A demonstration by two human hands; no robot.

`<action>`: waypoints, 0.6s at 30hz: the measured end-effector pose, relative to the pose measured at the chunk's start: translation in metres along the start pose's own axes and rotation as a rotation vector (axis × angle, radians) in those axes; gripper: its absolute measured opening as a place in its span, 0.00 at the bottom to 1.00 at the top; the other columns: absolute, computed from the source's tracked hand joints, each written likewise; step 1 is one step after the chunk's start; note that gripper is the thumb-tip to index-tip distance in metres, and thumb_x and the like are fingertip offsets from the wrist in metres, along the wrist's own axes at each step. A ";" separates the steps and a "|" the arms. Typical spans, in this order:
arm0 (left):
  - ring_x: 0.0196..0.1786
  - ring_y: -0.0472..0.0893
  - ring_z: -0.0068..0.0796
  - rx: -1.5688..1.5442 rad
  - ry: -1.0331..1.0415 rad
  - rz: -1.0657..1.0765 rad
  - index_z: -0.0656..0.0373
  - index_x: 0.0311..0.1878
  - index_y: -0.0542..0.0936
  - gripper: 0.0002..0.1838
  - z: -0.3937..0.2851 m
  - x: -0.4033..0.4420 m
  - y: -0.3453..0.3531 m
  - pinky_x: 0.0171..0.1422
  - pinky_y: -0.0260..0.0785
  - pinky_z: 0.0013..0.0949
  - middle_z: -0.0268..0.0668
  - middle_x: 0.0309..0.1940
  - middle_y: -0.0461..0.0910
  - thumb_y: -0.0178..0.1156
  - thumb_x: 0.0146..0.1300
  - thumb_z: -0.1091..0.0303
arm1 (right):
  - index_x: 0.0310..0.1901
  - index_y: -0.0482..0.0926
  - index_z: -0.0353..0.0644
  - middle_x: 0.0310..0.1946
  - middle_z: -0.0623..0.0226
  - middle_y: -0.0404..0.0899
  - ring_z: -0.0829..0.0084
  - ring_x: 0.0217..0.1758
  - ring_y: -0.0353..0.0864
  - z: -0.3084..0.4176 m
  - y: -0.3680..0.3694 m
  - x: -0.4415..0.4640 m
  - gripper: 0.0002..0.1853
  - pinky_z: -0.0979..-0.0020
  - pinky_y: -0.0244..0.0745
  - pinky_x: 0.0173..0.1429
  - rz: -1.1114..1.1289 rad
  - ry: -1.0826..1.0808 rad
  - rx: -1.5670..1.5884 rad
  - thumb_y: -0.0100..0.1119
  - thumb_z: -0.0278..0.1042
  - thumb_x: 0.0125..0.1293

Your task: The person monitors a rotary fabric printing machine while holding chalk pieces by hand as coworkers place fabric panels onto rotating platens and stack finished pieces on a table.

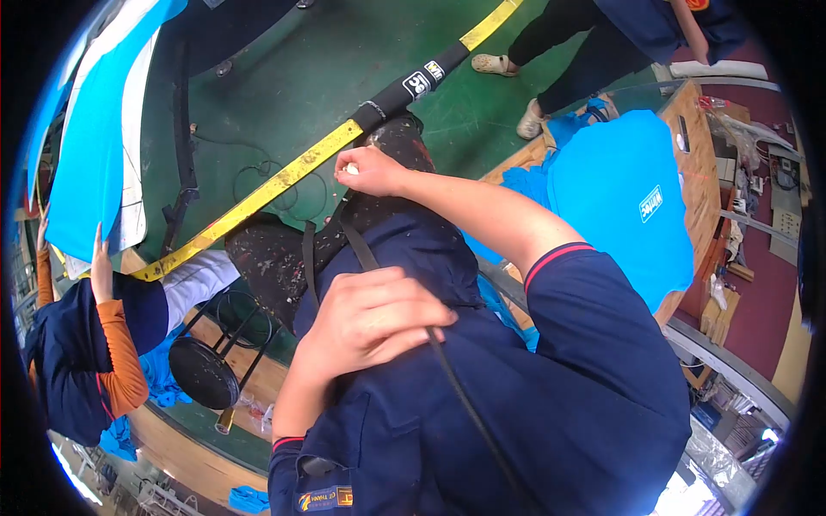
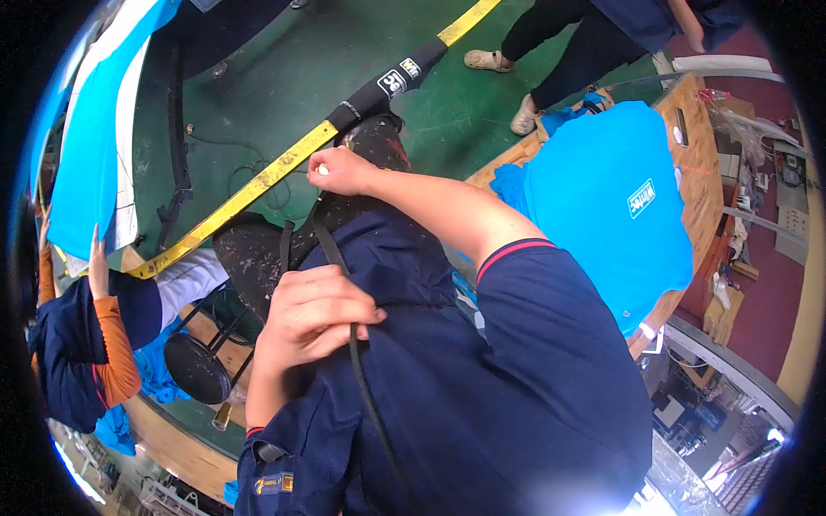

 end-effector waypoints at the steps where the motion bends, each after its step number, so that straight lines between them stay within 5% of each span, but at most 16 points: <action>1: 0.33 0.84 0.32 0.035 0.030 0.022 0.55 0.43 0.87 0.12 0.001 -0.005 -0.005 0.34 0.75 0.33 0.31 0.38 0.88 0.74 0.55 0.66 | 0.45 0.86 0.40 0.38 0.54 0.89 0.60 0.44 0.89 -0.003 0.002 0.003 0.16 0.61 0.81 0.52 -0.014 -0.020 0.003 0.64 0.45 0.66; 5: 0.33 0.84 0.32 0.046 0.007 0.013 0.54 0.42 0.87 0.12 -0.002 -0.012 -0.009 0.35 0.75 0.33 0.31 0.37 0.87 0.75 0.55 0.64 | 0.44 0.86 0.40 0.38 0.54 0.88 0.60 0.44 0.89 0.008 -0.004 -0.005 0.16 0.61 0.81 0.52 0.078 0.145 0.033 0.64 0.45 0.66; 9: 0.34 0.84 0.33 0.040 -0.012 0.029 0.55 0.41 0.87 0.10 0.000 -0.012 -0.017 0.37 0.76 0.34 0.31 0.37 0.88 0.74 0.58 0.64 | 0.44 0.86 0.41 0.38 0.54 0.89 0.57 0.44 0.89 -0.003 0.003 0.001 0.15 0.60 0.81 0.52 0.008 -0.049 -0.022 0.64 0.45 0.66; 14: 0.35 0.87 0.32 0.028 -0.010 -0.040 0.57 0.40 0.86 0.05 -0.002 0.012 -0.003 0.39 0.76 0.34 0.32 0.32 0.87 0.69 0.66 0.67 | 0.45 0.87 0.42 0.39 0.54 0.89 0.56 0.47 0.90 0.003 0.004 0.002 0.15 0.59 0.81 0.54 0.038 -0.017 -0.027 0.64 0.45 0.67; 18: 0.39 0.86 0.34 -0.023 0.167 0.026 0.55 0.44 0.86 0.10 -0.033 0.062 0.024 0.40 0.78 0.37 0.32 0.37 0.86 0.73 0.59 0.68 | 0.45 0.87 0.42 0.41 0.51 0.89 0.53 0.47 0.90 -0.002 0.006 0.002 0.18 0.58 0.83 0.55 0.035 -0.104 -0.135 0.64 0.49 0.66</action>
Point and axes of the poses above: each hand's wrist, its own x-axis towards the middle knuckle, its own y-axis out of the palm, z = x × y, the point moved 3 cm from there along x, towards the middle knuckle
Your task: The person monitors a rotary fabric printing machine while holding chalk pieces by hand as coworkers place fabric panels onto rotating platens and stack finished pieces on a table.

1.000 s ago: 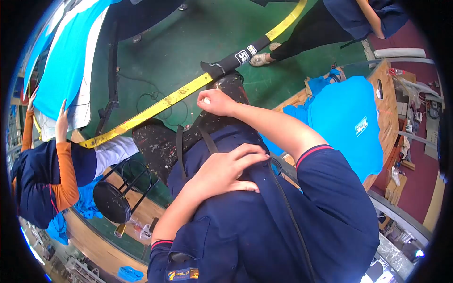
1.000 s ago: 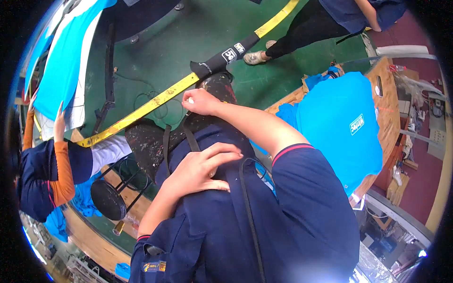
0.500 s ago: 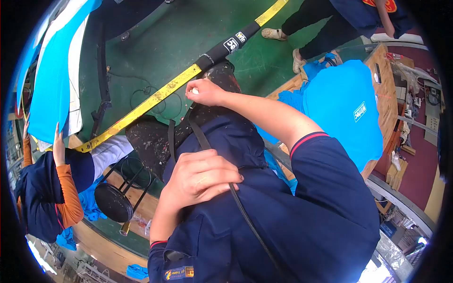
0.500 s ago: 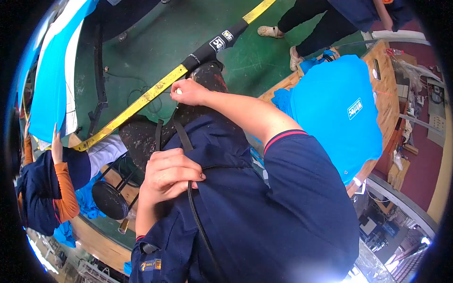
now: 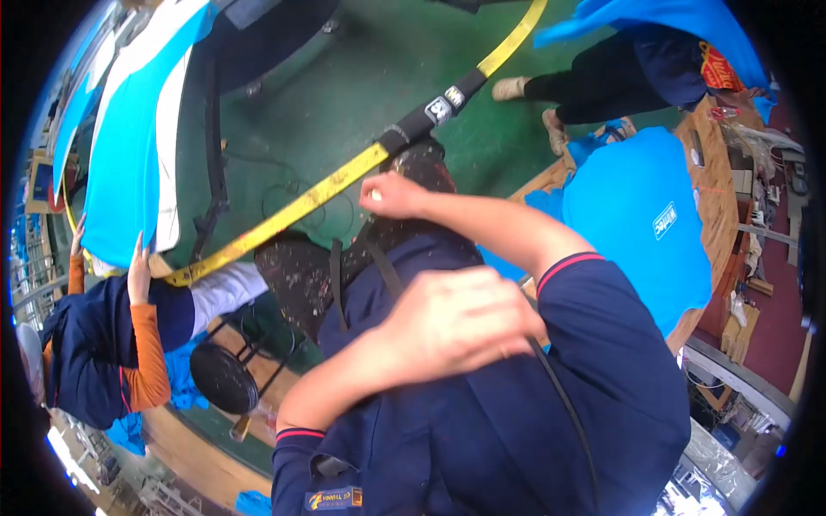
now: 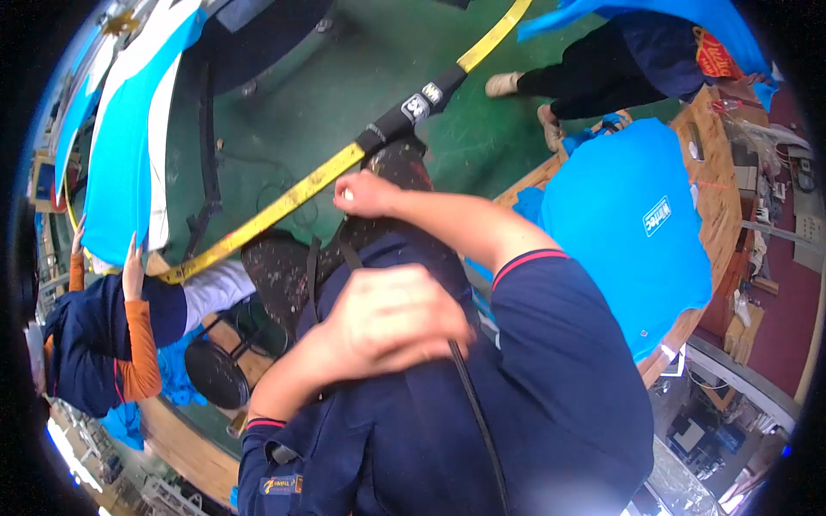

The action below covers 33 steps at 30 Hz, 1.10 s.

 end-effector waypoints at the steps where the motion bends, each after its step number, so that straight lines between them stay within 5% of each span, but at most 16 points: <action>1: 0.37 0.85 0.32 -0.061 0.066 -0.013 0.53 0.44 0.86 0.11 -0.012 0.007 0.007 0.40 0.78 0.35 0.29 0.38 0.86 0.74 0.58 0.66 | 0.45 0.87 0.43 0.41 0.51 0.89 0.52 0.47 0.90 0.002 -0.002 -0.002 0.18 0.56 0.83 0.55 0.013 0.026 0.019 0.64 0.49 0.66; 4: 0.28 0.75 0.15 0.110 0.330 0.108 0.47 0.44 0.87 0.11 -0.068 0.026 0.015 0.26 0.60 0.26 0.22 0.40 0.84 0.71 0.59 0.57 | 0.41 0.87 0.44 0.38 0.56 0.90 0.57 0.43 0.90 0.008 -0.005 -0.003 0.14 0.60 0.84 0.51 -0.019 0.051 0.008 0.63 0.45 0.64; 8: 0.29 0.78 0.21 0.161 0.272 0.102 0.48 0.39 0.85 0.10 -0.043 0.036 -0.004 0.27 0.66 0.28 0.25 0.36 0.85 0.73 0.54 0.62 | 0.41 0.86 0.44 0.40 0.57 0.90 0.55 0.46 0.89 0.004 -0.002 -0.002 0.14 0.57 0.83 0.54 -0.001 0.028 0.025 0.63 0.46 0.64; 9: 0.29 0.79 0.24 0.225 0.097 0.111 0.49 0.37 0.83 0.11 -0.027 0.035 -0.012 0.29 0.69 0.31 0.27 0.35 0.86 0.74 0.52 0.64 | 0.42 0.86 0.44 0.40 0.57 0.89 0.55 0.47 0.89 0.012 -0.006 -0.005 0.14 0.57 0.82 0.54 -0.012 0.015 -0.015 0.63 0.46 0.65; 13: 0.29 0.77 0.23 0.218 0.321 0.125 0.51 0.41 0.87 0.15 -0.064 0.029 -0.009 0.28 0.69 0.28 0.25 0.34 0.84 0.77 0.50 0.62 | 0.43 0.86 0.42 0.36 0.55 0.89 0.55 0.43 0.90 0.006 0.002 -0.008 0.15 0.58 0.83 0.51 -0.002 0.052 0.093 0.63 0.45 0.65; 17: 0.30 0.81 0.31 0.105 0.113 0.118 0.50 0.36 0.84 0.11 -0.030 0.034 -0.004 0.31 0.74 0.34 0.27 0.35 0.86 0.77 0.52 0.65 | 0.42 0.86 0.41 0.36 0.54 0.89 0.56 0.43 0.90 0.015 -0.002 -0.007 0.15 0.59 0.83 0.51 0.003 0.061 0.095 0.63 0.45 0.65; 21: 0.30 0.83 0.28 0.081 0.280 0.157 0.51 0.39 0.86 0.11 -0.049 0.022 -0.003 0.34 0.76 0.30 0.28 0.37 0.88 0.78 0.54 0.65 | 0.43 0.85 0.42 0.38 0.55 0.89 0.58 0.45 0.90 0.015 -0.008 -0.008 0.15 0.59 0.83 0.52 0.012 0.072 0.071 0.63 0.45 0.67; 26: 0.40 0.87 0.37 0.140 -0.240 -0.144 0.60 0.41 0.85 0.06 0.026 -0.007 -0.023 0.45 0.81 0.34 0.36 0.39 0.87 0.71 0.62 0.77 | 0.42 0.85 0.41 0.37 0.57 0.89 0.59 0.43 0.90 0.007 -0.002 -0.002 0.13 0.60 0.83 0.51 0.000 0.046 0.107 0.63 0.42 0.66; 30: 0.40 0.85 0.23 0.061 -0.615 -0.332 0.66 0.42 0.84 0.02 0.082 -0.086 -0.045 0.47 0.77 0.28 0.39 0.36 0.87 0.65 0.69 0.77 | 0.42 0.85 0.40 0.37 0.56 0.89 0.57 0.42 0.90 0.013 -0.010 -0.006 0.14 0.59 0.83 0.51 -0.043 0.026 0.083 0.63 0.43 0.67; 33: 0.34 0.82 0.25 0.354 -0.836 -0.390 0.64 0.45 0.85 0.05 0.111 -0.140 -0.076 0.42 0.73 0.29 0.39 0.33 0.86 0.66 0.70 0.73 | 0.43 0.85 0.40 0.37 0.54 0.89 0.56 0.43 0.89 0.014 -0.007 -0.007 0.15 0.58 0.82 0.52 -0.039 0.024 0.069 0.63 0.45 0.66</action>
Point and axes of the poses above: each hand's wrist, its own x-axis towards the middle knuckle, its own y-axis out of the palm, z = x × y, the point moved 3 cm from there along x, towards the middle knuckle
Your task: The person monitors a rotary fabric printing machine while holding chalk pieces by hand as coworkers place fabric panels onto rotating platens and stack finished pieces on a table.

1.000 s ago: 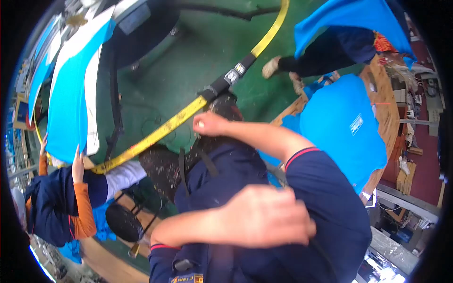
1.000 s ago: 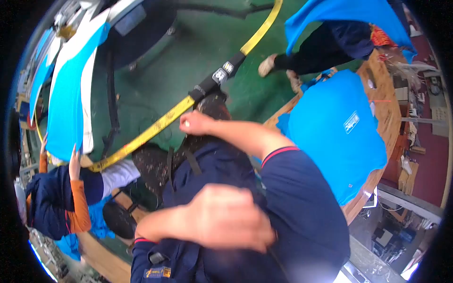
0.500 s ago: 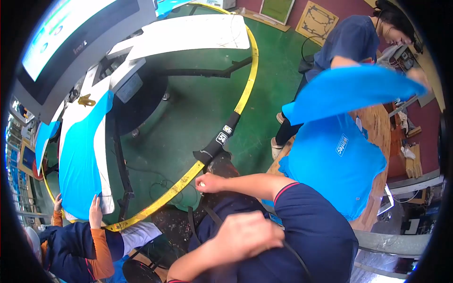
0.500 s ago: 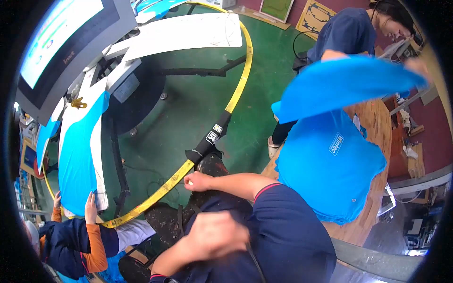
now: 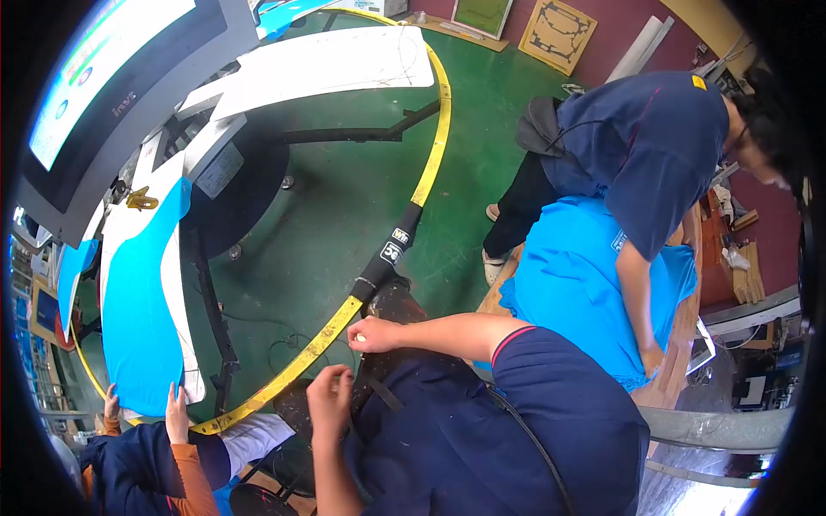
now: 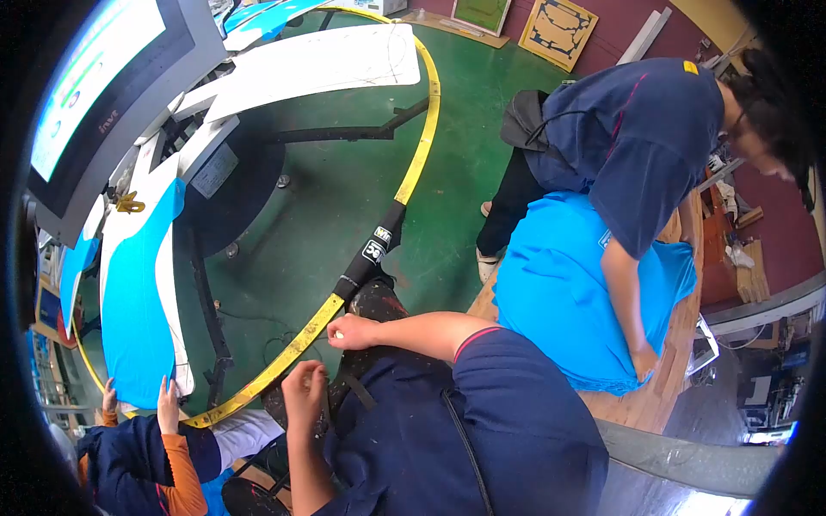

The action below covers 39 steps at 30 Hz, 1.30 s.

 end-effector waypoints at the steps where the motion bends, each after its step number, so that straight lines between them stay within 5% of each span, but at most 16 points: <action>1: 0.33 0.82 0.26 0.055 -0.046 -0.029 0.64 0.45 0.85 0.06 0.020 -0.001 -0.010 0.41 0.73 0.29 0.40 0.32 0.86 0.66 0.70 0.72 | 0.43 0.85 0.40 0.37 0.53 0.89 0.55 0.44 0.89 0.002 -0.001 -0.001 0.16 0.57 0.82 0.52 0.017 0.025 0.010 0.63 0.45 0.66; 8: 0.35 0.87 0.38 0.215 -0.156 -0.108 0.63 0.46 0.85 0.07 0.153 -0.008 -0.065 0.44 0.77 0.38 0.46 0.33 0.87 0.61 0.71 0.71 | 0.42 0.84 0.41 0.36 0.55 0.89 0.57 0.41 0.89 0.015 -0.005 -0.006 0.14 0.58 0.81 0.48 0.078 0.038 0.024 0.62 0.44 0.69; 11: 0.39 0.88 0.45 0.245 -0.190 -0.306 0.59 0.48 0.84 0.09 0.197 -0.013 -0.056 0.47 0.78 0.44 0.46 0.36 0.88 0.61 0.69 0.68 | 0.44 0.84 0.42 0.34 0.55 0.88 0.59 0.39 0.89 -0.005 0.008 0.005 0.15 0.59 0.81 0.47 0.019 -0.028 -0.015 0.62 0.46 0.69; 13: 0.43 0.88 0.53 0.383 -0.250 -0.470 0.54 0.51 0.84 0.12 0.219 -0.018 -0.051 0.51 0.78 0.51 0.46 0.38 0.89 0.61 0.66 0.65 | 0.53 0.81 0.44 0.35 0.53 0.87 0.58 0.40 0.89 0.005 -0.001 0.005 0.18 0.59 0.81 0.47 -0.004 0.163 0.073 0.64 0.46 0.69; 17: 0.43 0.88 0.53 0.379 -0.418 -0.472 0.49 0.55 0.81 0.17 0.204 -0.014 -0.053 0.51 0.78 0.52 0.43 0.37 0.89 0.64 0.63 0.62 | 0.66 0.69 0.50 0.43 0.48 0.86 0.51 0.48 0.89 -0.016 0.010 0.018 0.29 0.57 0.81 0.54 -0.392 0.140 0.083 0.67 0.45 0.67; 21: 0.44 0.87 0.54 0.300 -0.399 -0.495 0.51 0.54 0.80 0.16 0.206 -0.014 -0.056 0.51 0.78 0.53 0.44 0.36 0.89 0.63 0.65 0.62 | 0.66 0.73 0.52 0.51 0.42 0.85 0.42 0.58 0.85 -0.018 0.016 0.028 0.28 0.48 0.78 0.63 -0.195 0.329 -0.121 0.62 0.53 0.68; 29: 0.40 0.88 0.53 0.296 -0.397 -0.493 0.54 0.49 0.80 0.12 0.209 -0.011 -0.051 0.46 0.79 0.50 0.47 0.34 0.88 0.62 0.65 0.63 | 0.65 0.75 0.59 0.45 0.44 0.87 0.41 0.53 0.86 0.013 0.010 0.017 0.25 0.44 0.81 0.58 -0.199 0.376 -0.209 0.57 0.54 0.69; 35: 0.44 0.87 0.55 0.345 -0.435 -0.481 0.50 0.50 0.81 0.12 0.212 -0.013 -0.054 0.51 0.78 0.54 0.47 0.38 0.89 0.61 0.66 0.58 | 0.60 0.78 0.55 0.38 0.46 0.87 0.43 0.45 0.88 0.009 0.016 0.021 0.20 0.44 0.81 0.52 -0.287 0.142 -0.098 0.59 0.48 0.69; 39: 0.44 0.87 0.56 0.445 -0.473 -0.458 0.50 0.47 0.82 0.11 0.204 -0.011 -0.052 0.51 0.79 0.55 0.48 0.38 0.88 0.60 0.65 0.58 | 0.56 0.81 0.52 0.34 0.48 0.87 0.45 0.43 0.88 0.004 0.020 0.027 0.17 0.47 0.81 0.50 -0.186 0.173 -0.284 0.60 0.46 0.69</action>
Point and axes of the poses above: each hand's wrist, its own x-axis towards the middle knuckle, its own y-axis out of the palm, z = x × y, the point moved 3 cm from there along x, towards the middle knuckle
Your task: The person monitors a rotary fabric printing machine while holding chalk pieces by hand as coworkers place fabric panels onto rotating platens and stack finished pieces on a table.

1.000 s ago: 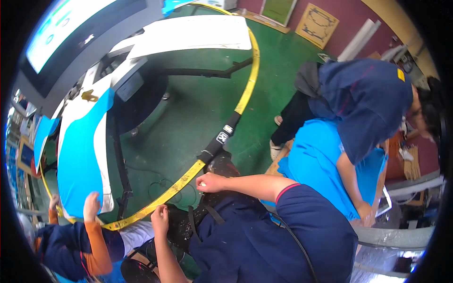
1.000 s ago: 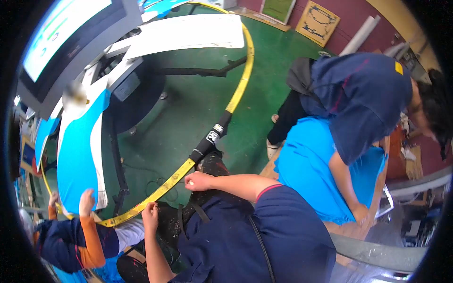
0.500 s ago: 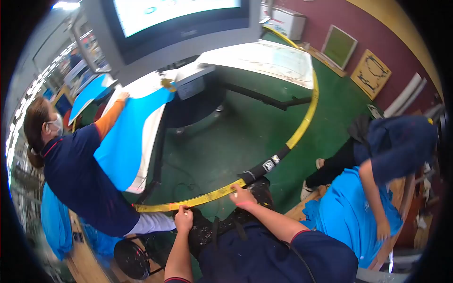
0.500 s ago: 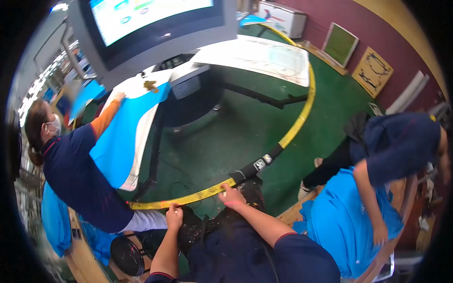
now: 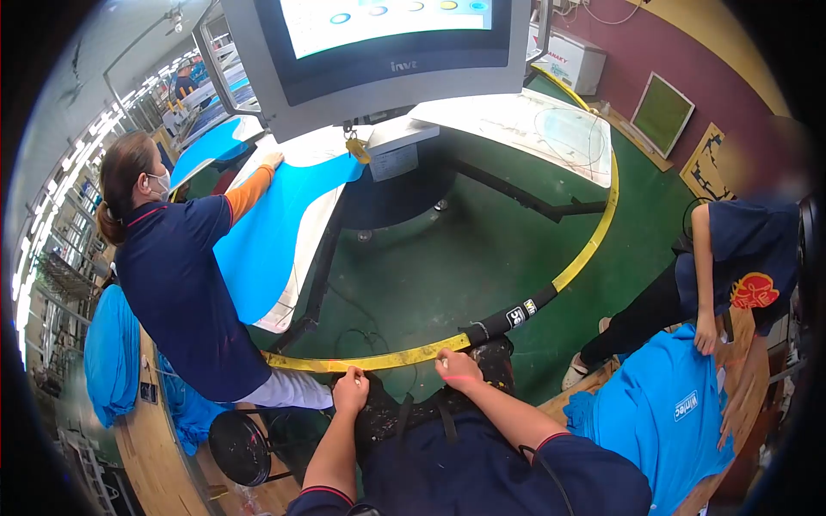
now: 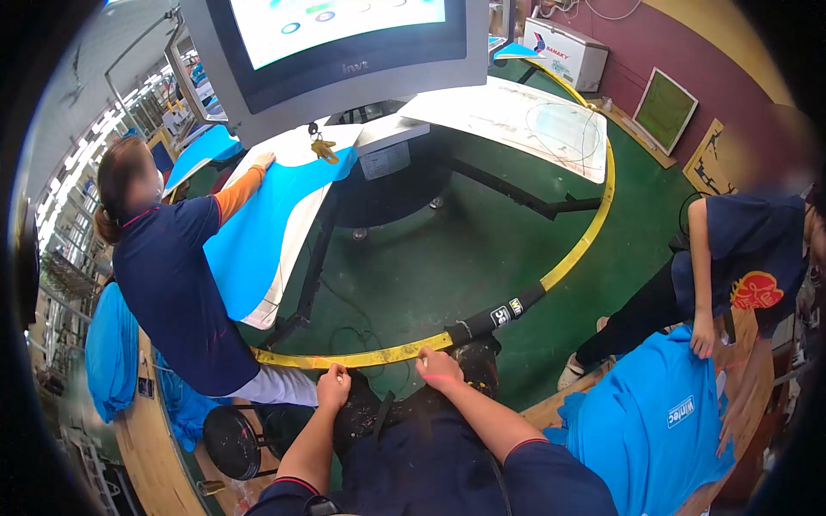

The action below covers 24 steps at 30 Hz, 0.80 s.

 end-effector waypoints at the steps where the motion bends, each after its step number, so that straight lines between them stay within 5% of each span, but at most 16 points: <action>1: 0.44 0.87 0.56 0.015 0.005 -0.003 0.50 0.47 0.82 0.11 -0.001 -0.002 -0.001 0.51 0.79 0.55 0.48 0.38 0.88 0.60 0.65 0.58 | 0.55 0.81 0.52 0.34 0.48 0.87 0.45 0.43 0.88 0.004 -0.001 -0.003 0.17 0.47 0.81 0.50 -0.022 -0.013 0.034 0.61 0.46 0.69; 12: 0.43 0.87 0.56 0.012 0.024 -0.021 0.50 0.46 0.82 0.11 0.000 -0.004 -0.001 0.50 0.78 0.56 0.48 0.37 0.88 0.61 0.64 0.58 | 0.57 0.76 0.53 0.46 0.51 0.87 0.46 0.53 0.87 0.010 0.000 -0.003 0.18 0.47 0.80 0.57 0.206 0.053 -0.103 0.57 0.50 0.71; 17: 0.43 0.87 0.53 0.024 0.044 -0.011 0.51 0.40 0.86 0.11 0.000 -0.004 0.000 0.51 0.78 0.54 0.47 0.36 0.88 0.62 0.60 0.58 | 0.48 0.86 0.55 0.44 0.57 0.89 0.52 0.51 0.88 0.004 0.008 -0.003 0.17 0.51 0.82 0.56 0.215 0.012 -0.172 0.56 0.53 0.69; 24: 0.44 0.87 0.54 0.219 0.037 0.100 0.51 0.40 0.88 0.13 -0.011 0.002 0.002 0.52 0.79 0.54 0.48 0.37 0.88 0.62 0.60 0.56 | 0.49 0.87 0.52 0.43 0.56 0.89 0.50 0.50 0.88 -0.002 0.014 0.000 0.17 0.50 0.82 0.55 0.156 0.032 -0.119 0.56 0.51 0.69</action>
Point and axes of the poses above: each hand's wrist, its own x-axis towards the middle knuckle, its own y-axis out of the palm, z = x × y, the point moved 3 cm from there along x, towards the middle knuckle
